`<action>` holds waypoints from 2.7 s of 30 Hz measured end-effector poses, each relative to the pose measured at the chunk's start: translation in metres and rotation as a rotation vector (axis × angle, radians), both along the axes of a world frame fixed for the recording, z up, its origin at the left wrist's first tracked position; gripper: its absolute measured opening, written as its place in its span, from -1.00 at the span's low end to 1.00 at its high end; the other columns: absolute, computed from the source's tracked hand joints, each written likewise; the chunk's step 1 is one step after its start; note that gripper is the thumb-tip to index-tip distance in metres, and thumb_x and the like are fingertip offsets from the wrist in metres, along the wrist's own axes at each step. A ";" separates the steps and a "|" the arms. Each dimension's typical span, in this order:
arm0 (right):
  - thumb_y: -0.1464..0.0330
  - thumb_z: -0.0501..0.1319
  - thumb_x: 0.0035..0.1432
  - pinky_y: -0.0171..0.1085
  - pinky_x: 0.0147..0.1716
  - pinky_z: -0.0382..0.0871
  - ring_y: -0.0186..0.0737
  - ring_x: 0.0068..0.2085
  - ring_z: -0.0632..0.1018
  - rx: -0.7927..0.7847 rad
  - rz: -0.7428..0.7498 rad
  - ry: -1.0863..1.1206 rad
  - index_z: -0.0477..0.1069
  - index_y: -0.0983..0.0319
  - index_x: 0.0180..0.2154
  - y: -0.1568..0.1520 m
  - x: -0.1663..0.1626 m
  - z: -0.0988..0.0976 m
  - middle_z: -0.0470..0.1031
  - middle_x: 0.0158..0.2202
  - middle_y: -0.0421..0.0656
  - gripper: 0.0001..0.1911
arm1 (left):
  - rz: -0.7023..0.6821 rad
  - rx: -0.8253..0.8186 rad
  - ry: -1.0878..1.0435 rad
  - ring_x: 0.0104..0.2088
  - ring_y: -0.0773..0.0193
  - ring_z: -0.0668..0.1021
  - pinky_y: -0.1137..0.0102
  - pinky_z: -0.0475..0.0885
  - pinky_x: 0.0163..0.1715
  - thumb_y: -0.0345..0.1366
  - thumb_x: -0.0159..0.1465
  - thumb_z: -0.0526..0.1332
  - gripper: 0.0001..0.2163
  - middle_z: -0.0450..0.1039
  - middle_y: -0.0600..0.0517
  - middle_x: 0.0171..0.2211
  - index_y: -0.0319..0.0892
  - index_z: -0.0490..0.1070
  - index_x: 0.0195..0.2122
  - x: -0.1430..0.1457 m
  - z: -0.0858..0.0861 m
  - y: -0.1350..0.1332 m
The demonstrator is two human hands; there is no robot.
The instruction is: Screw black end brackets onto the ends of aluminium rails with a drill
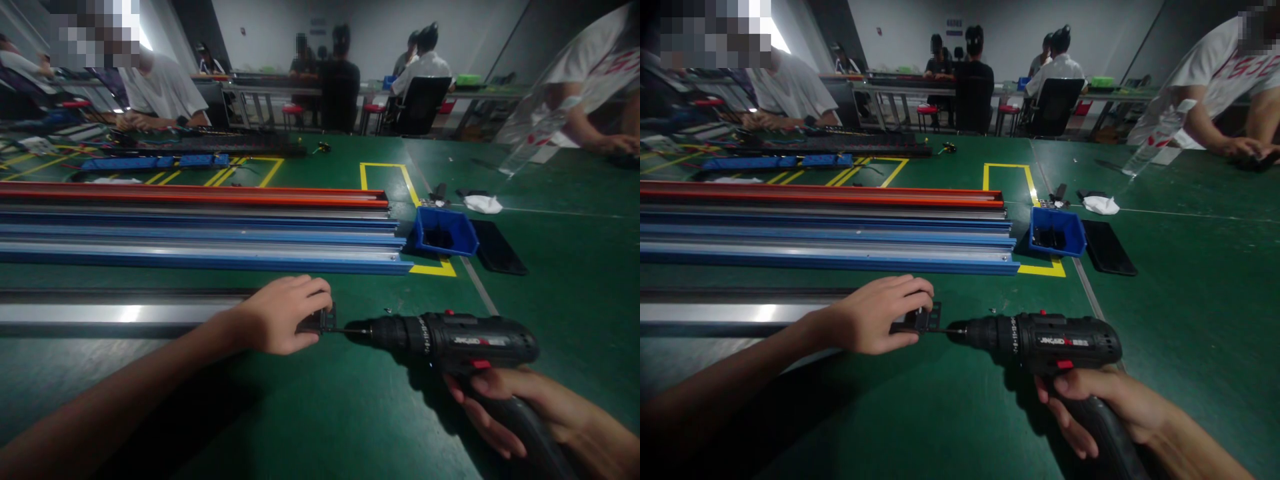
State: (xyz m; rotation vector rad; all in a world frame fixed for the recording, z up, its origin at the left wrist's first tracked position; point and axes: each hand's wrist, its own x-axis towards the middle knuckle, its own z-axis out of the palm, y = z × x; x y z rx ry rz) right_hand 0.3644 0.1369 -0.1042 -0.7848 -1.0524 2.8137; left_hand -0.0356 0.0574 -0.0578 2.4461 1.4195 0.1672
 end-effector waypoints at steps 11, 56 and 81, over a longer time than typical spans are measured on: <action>0.25 0.31 0.21 -0.41 -0.56 0.48 -0.42 -0.63 0.50 -0.016 0.004 -0.008 0.58 0.39 -0.13 0.002 -0.005 0.003 0.54 -0.45 -0.14 -0.68 | -0.002 0.002 0.004 -0.05 0.08 0.45 0.19 0.34 -0.08 -0.14 0.26 0.28 -0.68 0.35 -0.04 0.11 -0.07 0.34 0.00 -0.001 -0.002 0.000; 0.23 0.33 0.17 -0.40 -0.59 0.45 -0.40 -0.66 0.48 0.029 -0.043 -0.017 0.59 0.36 -0.21 -0.001 -0.001 -0.004 0.54 -0.51 -0.14 -0.70 | -0.008 0.016 0.014 -0.06 0.08 0.47 0.19 0.36 -0.10 -0.14 0.25 0.29 -0.67 0.35 -0.03 0.10 -0.07 0.35 0.00 -0.001 -0.002 0.000; 0.23 0.30 0.18 -0.41 -0.58 0.45 -0.43 -0.65 0.47 0.016 -0.014 0.010 0.58 0.39 -0.15 -0.001 -0.005 0.000 0.51 -0.47 -0.15 -0.66 | -0.011 0.010 0.004 -0.03 0.07 0.47 0.17 0.35 0.00 -0.14 0.26 0.28 -0.68 0.34 -0.05 0.11 -0.08 0.34 0.00 -0.001 -0.001 0.000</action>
